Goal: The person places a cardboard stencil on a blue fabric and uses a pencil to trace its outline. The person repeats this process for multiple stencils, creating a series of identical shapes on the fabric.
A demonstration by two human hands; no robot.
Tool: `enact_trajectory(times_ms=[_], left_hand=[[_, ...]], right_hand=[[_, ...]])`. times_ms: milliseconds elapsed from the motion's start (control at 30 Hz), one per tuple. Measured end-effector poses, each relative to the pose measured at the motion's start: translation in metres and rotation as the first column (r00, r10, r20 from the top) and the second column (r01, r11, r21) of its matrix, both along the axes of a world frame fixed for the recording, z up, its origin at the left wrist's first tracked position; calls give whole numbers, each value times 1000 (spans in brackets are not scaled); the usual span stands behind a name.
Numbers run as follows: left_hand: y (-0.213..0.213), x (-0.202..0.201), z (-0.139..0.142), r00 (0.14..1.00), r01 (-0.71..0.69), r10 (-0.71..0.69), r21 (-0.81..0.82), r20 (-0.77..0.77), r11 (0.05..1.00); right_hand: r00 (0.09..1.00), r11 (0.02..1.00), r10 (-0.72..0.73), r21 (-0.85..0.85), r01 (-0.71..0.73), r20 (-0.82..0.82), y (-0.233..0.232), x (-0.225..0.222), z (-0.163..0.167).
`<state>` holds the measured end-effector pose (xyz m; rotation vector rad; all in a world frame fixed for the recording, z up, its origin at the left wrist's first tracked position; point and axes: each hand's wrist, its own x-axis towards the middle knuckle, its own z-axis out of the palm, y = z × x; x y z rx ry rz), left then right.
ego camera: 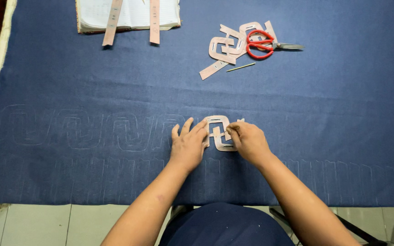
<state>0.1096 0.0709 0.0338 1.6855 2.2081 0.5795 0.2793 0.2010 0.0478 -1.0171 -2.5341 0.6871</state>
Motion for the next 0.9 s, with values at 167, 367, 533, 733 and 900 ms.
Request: enact_trajectory(times_ms=[167,367,533,733,900], left_hand=[[1,-4,10,1000,-13,13,-26,25,1000],[-2,-9,8,998,-21,20,15,55,1000],[-5,-12,3,998,-12,10,36,67,999],[-5,-15,1,996,-18,15,26,91,1000],[-6,-15,1,995,-17,14,32,98,999]], right_hand=[[997,996,30,92,-23,-68,12,-20,2],[993,997,82,12,-81,-90,5,-38,-2],[990,990,98,-93,-107,-98,-14,-39,-7],[991,909,-2,-414,-55,-137,-24,-17,-4],[994,947,6,-319,-42,-112,-36,-12,-5]])
